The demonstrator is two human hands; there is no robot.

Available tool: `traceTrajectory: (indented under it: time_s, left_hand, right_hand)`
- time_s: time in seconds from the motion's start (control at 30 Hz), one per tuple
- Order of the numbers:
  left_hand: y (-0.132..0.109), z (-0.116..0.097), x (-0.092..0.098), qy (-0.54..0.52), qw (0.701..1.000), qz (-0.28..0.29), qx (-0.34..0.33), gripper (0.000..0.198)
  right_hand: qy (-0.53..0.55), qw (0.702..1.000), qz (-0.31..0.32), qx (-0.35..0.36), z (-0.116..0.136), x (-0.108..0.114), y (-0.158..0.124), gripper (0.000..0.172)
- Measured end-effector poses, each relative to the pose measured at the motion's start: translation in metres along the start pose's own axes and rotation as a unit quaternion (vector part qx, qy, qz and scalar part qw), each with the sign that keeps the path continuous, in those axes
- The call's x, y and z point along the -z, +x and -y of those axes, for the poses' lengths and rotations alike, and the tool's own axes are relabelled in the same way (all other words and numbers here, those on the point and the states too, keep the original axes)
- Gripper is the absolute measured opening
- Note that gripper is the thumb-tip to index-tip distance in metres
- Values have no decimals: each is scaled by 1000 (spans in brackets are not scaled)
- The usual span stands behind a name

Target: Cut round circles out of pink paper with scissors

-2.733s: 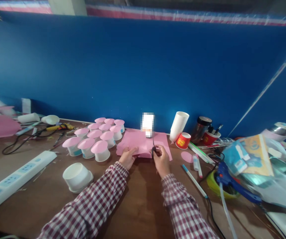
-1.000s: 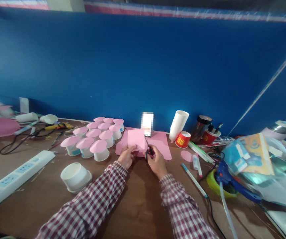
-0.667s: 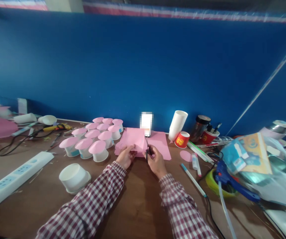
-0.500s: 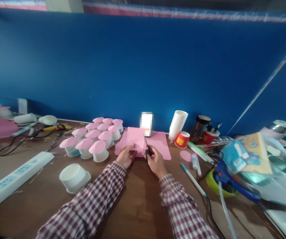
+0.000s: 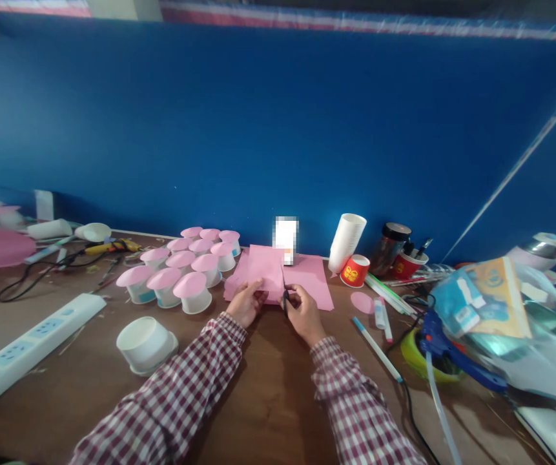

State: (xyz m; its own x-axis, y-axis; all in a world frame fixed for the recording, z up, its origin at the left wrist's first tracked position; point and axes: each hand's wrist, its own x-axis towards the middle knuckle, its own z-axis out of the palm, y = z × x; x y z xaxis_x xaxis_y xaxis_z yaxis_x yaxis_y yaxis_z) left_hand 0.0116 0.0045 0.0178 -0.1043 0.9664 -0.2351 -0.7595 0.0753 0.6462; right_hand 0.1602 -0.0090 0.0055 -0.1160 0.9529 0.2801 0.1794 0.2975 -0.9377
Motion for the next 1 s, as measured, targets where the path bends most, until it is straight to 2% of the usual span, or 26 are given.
traceTrajectory:
  time_s: [0.13,0.27,0.5,0.73,1.0]
  left_hand:
    - [-4,-1,-3,35,999,-15,-1,24]
    - [-2,1,-3,24,999,-15,-26,23]
    - [0,3,-2,27,997,-19,-71,31]
    - [3,6,1,57,995,-34,-77,35]
    - [4,5,1,43,996,-31,-69,31]
  right_hand:
    - [13,1000,6,-4,2,0,0,41]
    - [28,999,24,-16,3,1,0,44]
    - [66,994,56,-61,2,5,2,47]
    - [65,994,57,-67,5,4,2,48]
    - [73,994,52,-69,8,4,1,48]
